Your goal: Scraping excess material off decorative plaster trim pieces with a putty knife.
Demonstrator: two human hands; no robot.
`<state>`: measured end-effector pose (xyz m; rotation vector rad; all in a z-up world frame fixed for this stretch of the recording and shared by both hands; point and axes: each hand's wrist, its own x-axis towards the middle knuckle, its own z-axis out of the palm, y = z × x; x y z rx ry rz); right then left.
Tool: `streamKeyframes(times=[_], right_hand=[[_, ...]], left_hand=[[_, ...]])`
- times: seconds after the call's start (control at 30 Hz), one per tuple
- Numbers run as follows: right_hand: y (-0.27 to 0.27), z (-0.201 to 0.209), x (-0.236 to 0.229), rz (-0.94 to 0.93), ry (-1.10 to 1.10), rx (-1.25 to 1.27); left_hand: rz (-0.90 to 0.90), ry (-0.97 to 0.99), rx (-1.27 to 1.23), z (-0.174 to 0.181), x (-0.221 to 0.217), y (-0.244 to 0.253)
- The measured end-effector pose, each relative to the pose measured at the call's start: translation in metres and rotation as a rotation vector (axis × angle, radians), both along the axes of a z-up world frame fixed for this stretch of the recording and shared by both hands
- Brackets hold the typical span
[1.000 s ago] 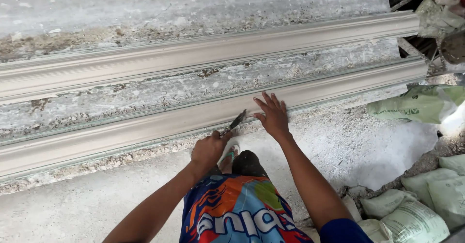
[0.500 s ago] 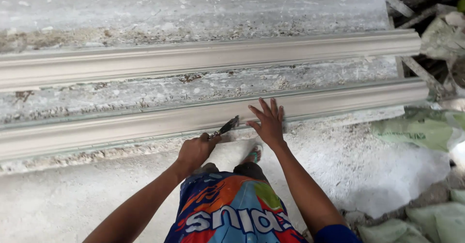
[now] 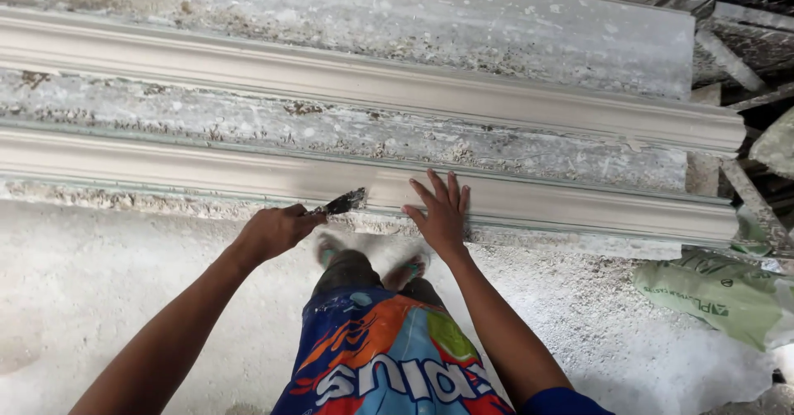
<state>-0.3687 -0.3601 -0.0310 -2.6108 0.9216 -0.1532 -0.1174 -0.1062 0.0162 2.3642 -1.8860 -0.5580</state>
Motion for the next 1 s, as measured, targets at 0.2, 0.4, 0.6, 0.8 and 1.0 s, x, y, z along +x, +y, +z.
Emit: streamKeyframes(times=[0.2, 0.4, 0.6, 0.8, 1.0], right_hand=[[-0.001, -0.002, 0.0, 0.001, 0.029, -0.011], [-0.001, 0.003, -0.001, 0.011, 0.004, 0.0], [-0.002, -0.004, -0.001, 0.01, 0.058, -0.052], [-0.002, 0.011, 0.001, -0.004, 0.118, 0.016], [-0.007, 0.016, -0.005, -0.045, 0.142, 0.066]], left_hand=[[-0.015, -0.004, -0.014, -0.007, 0.012, 0.008], [-0.06, -0.02, -0.099, -0.015, -0.022, -0.019], [-0.083, -0.002, -0.066, -0.031, -0.003, -0.007], [-0.145, -0.012, -0.138, -0.035, -0.033, -0.034], [-0.12, 0.061, -0.097, -0.032, -0.028, -0.032]])
